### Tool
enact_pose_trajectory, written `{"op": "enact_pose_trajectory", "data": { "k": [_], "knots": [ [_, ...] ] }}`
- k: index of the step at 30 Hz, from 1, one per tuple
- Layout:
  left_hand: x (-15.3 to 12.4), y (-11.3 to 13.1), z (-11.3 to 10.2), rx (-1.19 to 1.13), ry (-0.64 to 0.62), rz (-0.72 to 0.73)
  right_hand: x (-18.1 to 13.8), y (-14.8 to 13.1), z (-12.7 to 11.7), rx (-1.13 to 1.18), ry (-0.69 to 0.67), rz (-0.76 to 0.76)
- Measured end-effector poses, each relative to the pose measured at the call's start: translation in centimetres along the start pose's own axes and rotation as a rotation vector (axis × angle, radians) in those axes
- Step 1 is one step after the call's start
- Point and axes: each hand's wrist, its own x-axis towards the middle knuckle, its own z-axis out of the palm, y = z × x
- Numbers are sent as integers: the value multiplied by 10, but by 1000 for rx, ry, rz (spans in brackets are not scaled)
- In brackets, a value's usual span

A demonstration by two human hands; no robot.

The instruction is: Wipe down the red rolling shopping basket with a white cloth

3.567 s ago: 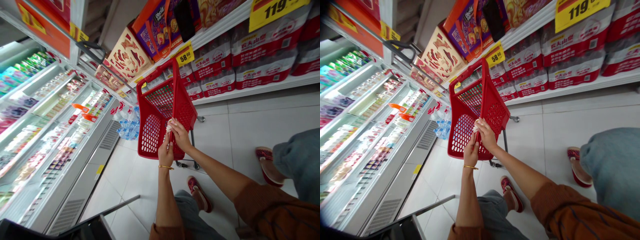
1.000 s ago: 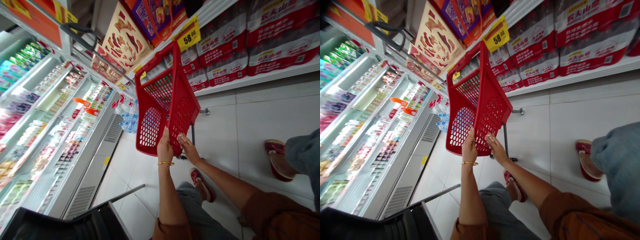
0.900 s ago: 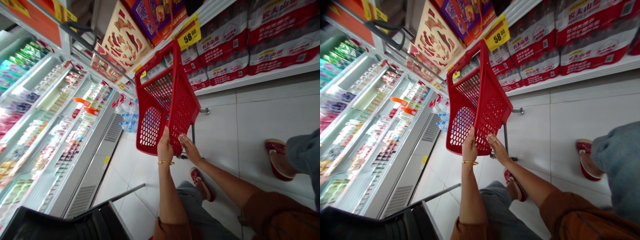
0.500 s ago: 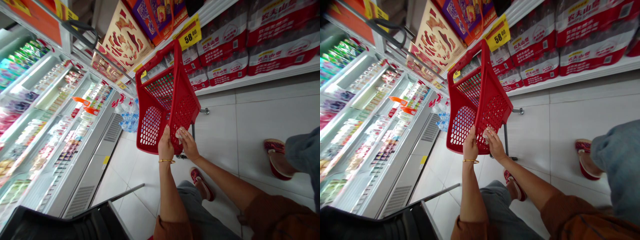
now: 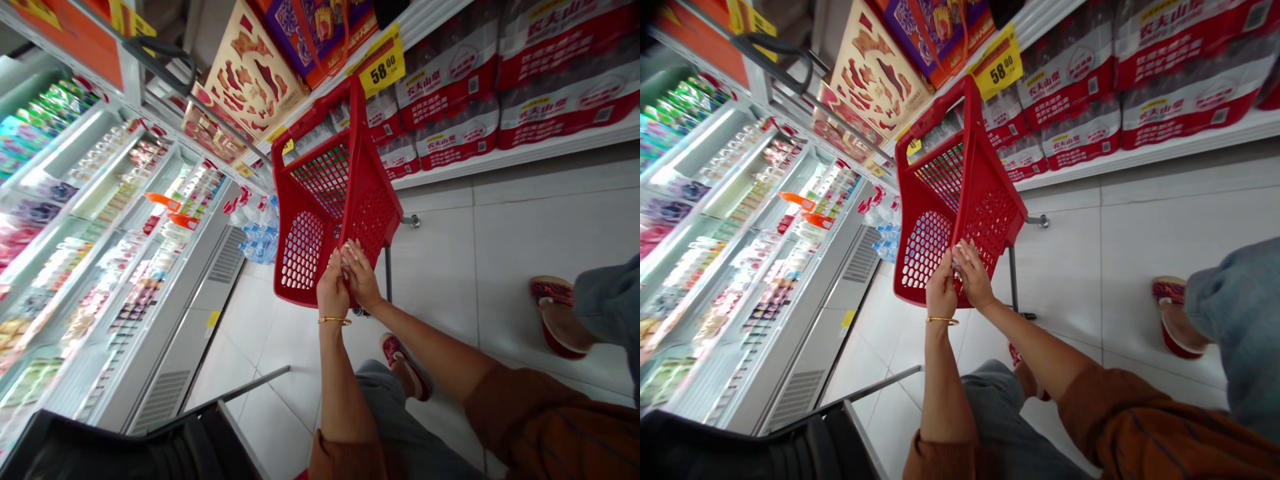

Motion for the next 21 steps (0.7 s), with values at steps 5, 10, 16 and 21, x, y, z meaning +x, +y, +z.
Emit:
{"op": "enact_pose_trajectory", "data": {
  "k": [5,10,16,21],
  "knots": [
    [-1,-4,1,-5,26,12,-10,16,-1,-34,35,-79],
    [-1,-7,1,-24,25,33,-22,26,-5,-38,42,-113],
    [-2,-10,-1,-48,27,28,-44,38,-12,-33,-9,12],
    [-3,-12,-2,-77,39,14,-60,48,-16,-48,-44,40]
  ]
}}
